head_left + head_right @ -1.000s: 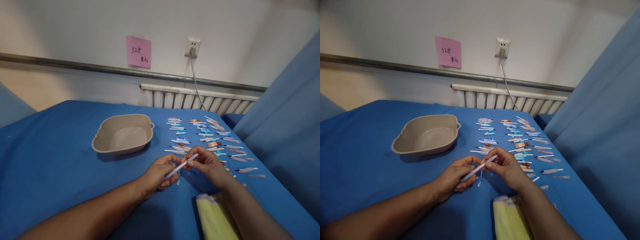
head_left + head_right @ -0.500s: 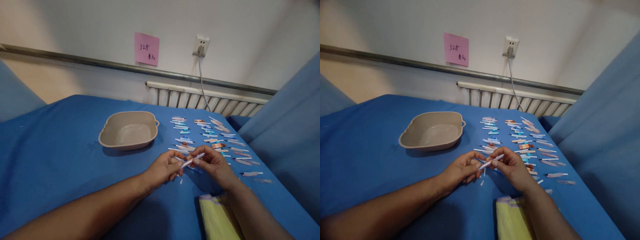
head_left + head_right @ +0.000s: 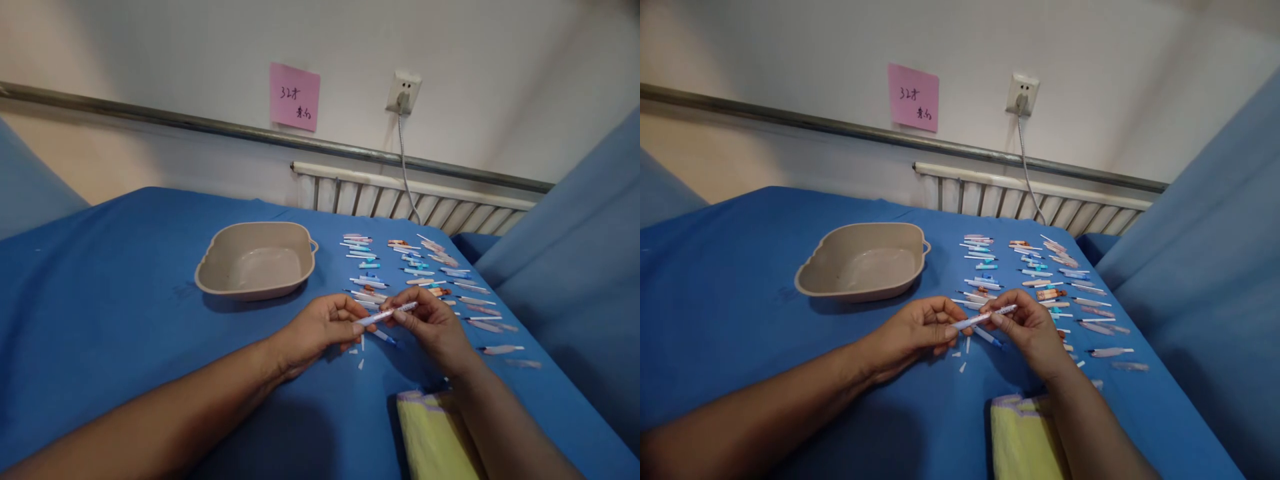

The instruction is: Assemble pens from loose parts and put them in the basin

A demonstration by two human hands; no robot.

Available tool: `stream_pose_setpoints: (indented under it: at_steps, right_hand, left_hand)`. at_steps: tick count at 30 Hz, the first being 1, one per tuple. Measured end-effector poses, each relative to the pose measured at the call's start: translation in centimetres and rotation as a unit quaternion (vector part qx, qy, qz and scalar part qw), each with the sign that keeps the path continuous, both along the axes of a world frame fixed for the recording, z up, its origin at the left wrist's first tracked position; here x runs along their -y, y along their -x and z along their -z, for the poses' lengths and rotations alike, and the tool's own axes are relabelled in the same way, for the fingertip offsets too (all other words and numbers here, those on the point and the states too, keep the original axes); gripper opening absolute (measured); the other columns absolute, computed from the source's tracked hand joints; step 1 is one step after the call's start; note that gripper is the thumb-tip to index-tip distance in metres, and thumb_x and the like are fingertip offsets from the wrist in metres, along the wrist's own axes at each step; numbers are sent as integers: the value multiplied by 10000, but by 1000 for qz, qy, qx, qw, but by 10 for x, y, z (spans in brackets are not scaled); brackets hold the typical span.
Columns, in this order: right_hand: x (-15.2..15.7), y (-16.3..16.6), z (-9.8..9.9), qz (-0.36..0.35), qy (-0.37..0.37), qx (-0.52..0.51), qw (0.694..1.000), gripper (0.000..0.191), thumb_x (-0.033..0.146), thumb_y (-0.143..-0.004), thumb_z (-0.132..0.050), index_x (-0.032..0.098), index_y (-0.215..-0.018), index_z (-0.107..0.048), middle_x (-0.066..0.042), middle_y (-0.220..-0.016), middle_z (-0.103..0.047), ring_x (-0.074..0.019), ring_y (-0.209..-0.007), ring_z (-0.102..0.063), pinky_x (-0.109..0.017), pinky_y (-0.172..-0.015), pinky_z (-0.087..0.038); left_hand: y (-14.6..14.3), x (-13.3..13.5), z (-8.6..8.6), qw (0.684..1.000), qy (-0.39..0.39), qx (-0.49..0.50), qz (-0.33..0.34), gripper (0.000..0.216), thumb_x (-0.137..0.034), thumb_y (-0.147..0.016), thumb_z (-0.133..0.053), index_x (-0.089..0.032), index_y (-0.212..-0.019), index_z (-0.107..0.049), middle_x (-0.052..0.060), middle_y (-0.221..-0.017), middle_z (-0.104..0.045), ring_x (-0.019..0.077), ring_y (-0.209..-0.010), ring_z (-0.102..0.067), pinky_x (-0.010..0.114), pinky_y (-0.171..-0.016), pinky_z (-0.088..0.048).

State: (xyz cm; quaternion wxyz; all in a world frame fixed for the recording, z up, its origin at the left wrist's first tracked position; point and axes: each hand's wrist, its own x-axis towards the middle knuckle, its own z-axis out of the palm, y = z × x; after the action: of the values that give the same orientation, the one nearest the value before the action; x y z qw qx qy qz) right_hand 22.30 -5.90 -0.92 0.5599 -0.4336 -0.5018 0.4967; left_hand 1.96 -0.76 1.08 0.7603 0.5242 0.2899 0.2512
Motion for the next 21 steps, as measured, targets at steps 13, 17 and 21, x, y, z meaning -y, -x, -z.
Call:
stream_pose_setpoints:
  at_steps: [13,17,21]
  right_hand:
    - [0,-1,-2,41,-78,220,971,123,306,-776,-679,225,-861,-643,-35,-866,-617,-185,-783,-579,-293,-674,-476]
    - [0,-1,-6,55,-159,313,935,69,248,-814,-633,221,-874,-654,-49,-928,-591,-195,-866,-566,-307,-747,-456]
    - [-1,-2,-7,68,-170,338,923,49,249,-828,-622,220,-851,-654,-28,-830,-600,-168,-763,-564,-283,-692,-435]
  left_hand:
    - [-3,4,4,978,-166,-96,-79,150,-206,-698,-687,-141,-828,-648,16,-714,-677,109,-597,-614,219,-562,-474]
    - [-2,4,4,977,-162,-107,-82,156,-207,-722,-662,-143,-863,-643,-7,-647,-660,92,-527,-587,194,-486,-449]
    - [-2,3,4,987,-116,-100,-48,203,-280,-756,-643,-133,-890,-606,-18,-568,-638,79,-425,-539,188,-417,-417]
